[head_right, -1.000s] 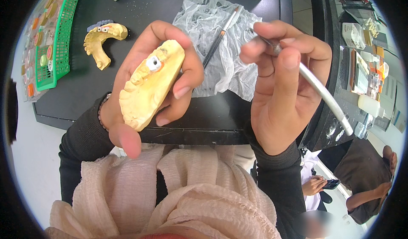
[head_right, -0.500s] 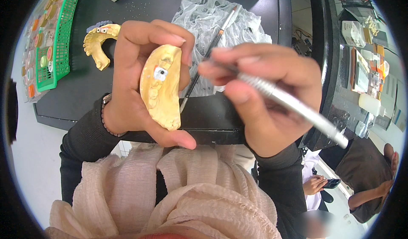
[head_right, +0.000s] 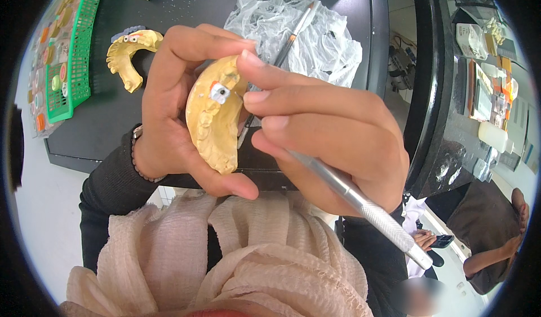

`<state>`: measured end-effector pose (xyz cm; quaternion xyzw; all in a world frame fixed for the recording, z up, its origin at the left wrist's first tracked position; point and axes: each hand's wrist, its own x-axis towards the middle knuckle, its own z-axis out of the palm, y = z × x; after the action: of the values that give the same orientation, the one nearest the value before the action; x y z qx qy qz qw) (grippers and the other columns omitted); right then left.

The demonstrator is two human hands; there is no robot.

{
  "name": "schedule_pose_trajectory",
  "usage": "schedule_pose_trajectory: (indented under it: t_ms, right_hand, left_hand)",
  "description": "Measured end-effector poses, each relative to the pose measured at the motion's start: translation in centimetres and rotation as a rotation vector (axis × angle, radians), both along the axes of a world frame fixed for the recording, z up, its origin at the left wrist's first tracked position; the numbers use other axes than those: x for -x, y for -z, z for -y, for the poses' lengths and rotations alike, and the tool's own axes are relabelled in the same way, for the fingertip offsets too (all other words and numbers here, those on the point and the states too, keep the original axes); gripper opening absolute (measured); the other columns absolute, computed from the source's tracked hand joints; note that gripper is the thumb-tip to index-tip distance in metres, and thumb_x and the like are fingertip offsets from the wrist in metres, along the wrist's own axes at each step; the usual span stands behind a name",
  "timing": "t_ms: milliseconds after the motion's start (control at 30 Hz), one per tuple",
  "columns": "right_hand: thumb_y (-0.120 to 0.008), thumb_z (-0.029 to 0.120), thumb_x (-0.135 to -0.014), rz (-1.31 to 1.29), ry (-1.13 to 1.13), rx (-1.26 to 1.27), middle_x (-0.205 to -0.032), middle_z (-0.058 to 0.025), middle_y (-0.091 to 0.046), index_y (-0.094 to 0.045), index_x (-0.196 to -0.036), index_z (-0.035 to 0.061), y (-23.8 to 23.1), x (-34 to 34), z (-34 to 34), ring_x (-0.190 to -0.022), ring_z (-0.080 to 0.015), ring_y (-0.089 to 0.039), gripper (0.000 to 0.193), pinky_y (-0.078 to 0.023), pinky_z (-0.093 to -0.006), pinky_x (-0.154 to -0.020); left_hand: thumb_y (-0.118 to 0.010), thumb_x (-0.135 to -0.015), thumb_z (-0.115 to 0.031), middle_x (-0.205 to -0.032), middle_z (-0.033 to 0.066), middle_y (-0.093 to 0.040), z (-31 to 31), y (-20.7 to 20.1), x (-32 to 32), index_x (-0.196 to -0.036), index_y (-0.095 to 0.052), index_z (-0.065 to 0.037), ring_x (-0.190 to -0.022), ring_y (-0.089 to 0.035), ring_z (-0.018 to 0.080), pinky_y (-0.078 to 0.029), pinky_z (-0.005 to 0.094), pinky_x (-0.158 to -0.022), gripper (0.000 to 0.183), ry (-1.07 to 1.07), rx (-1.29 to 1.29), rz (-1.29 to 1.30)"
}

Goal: The person uses a metal sculpting tool to carve and shape a yellow dental model held in their left hand. They work on the gum and tooth areas of the model, occasionally rotating it to access different angles. A second dental model is visible on the table, and the person briefly writes on the model with a marker before resuming sculpting.

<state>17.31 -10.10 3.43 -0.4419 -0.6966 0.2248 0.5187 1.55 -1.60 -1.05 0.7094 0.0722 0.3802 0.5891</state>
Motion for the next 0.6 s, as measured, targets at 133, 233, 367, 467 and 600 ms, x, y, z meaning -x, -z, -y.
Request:
schedule_pose_trajectory:
  t_ms: [133,233,367,467,600]
  right_hand:
    - [-0.061,0.003,-0.080,0.076,0.007,0.036,-0.088,-0.0193,-0.056,-0.047,-0.095,0.0027,-0.20,0.03,0.24,-0.092,-0.0417,-0.059,0.021,-0.049,-0.0502,-0.082]
    - [-0.061,0.001,-0.080,0.104,0.028,0.039,-0.088,-0.0203,-0.056,-0.048,-0.097,0.0032,-0.22,0.22,0.42,-0.091,-0.0434,-0.058,0.022,-0.049,-0.0499,-0.081]
    - [-0.060,0.001,-0.080,0.066,0.056,0.016,-0.088,-0.0210,-0.056,-0.048,-0.099,0.0038,0.07,0.49,0.45,-0.091,-0.0438,-0.058,0.023,-0.049,-0.0494,-0.081]
    - [-0.060,0.001,-0.080,0.054,0.059,0.008,-0.089,-0.0213,-0.056,-0.048,-0.099,0.0040,0.13,0.47,0.43,-0.091,-0.0438,-0.058,0.023,-0.050,-0.0487,-0.081]
    - [-0.060,0.001,-0.080,0.061,0.037,0.020,-0.089,-0.0219,-0.056,-0.048,-0.100,0.0038,0.01,0.28,0.39,-0.091,-0.0435,-0.058,0.023,-0.050,-0.0478,-0.081]
  left_hand:
    - [-0.091,-0.039,-0.033,-0.108,0.0108,-0.044,-0.10,0.20,-0.25,-0.117,-0.036,-0.001,-0.096,-0.047,0.0146,-0.038,0.0271,-0.084,0.101,0.022,-0.031,0.048]
    - [-0.091,-0.038,-0.034,-0.108,0.0107,-0.044,0.00,0.20,-0.05,-0.117,-0.036,-0.001,-0.096,-0.047,0.0146,-0.038,0.0272,-0.084,0.101,0.011,-0.016,0.015]
    - [-0.091,-0.038,-0.034,-0.108,0.0107,-0.044,0.06,0.08,0.03,-0.117,-0.036,-0.001,-0.096,-0.047,0.0145,-0.038,0.0271,-0.084,0.101,0.001,-0.006,-0.007]
    - [-0.091,-0.038,-0.034,-0.108,0.0107,-0.044,0.05,0.07,0.00,-0.116,-0.036,-0.001,-0.095,-0.047,0.0145,-0.038,0.0269,-0.083,0.101,0.004,-0.008,-0.001]
    - [-0.091,-0.038,-0.035,-0.108,0.0106,-0.044,-0.01,0.11,-0.12,-0.116,-0.036,0.000,-0.095,-0.047,0.0144,-0.038,0.0267,-0.083,0.101,0.004,-0.033,0.014]
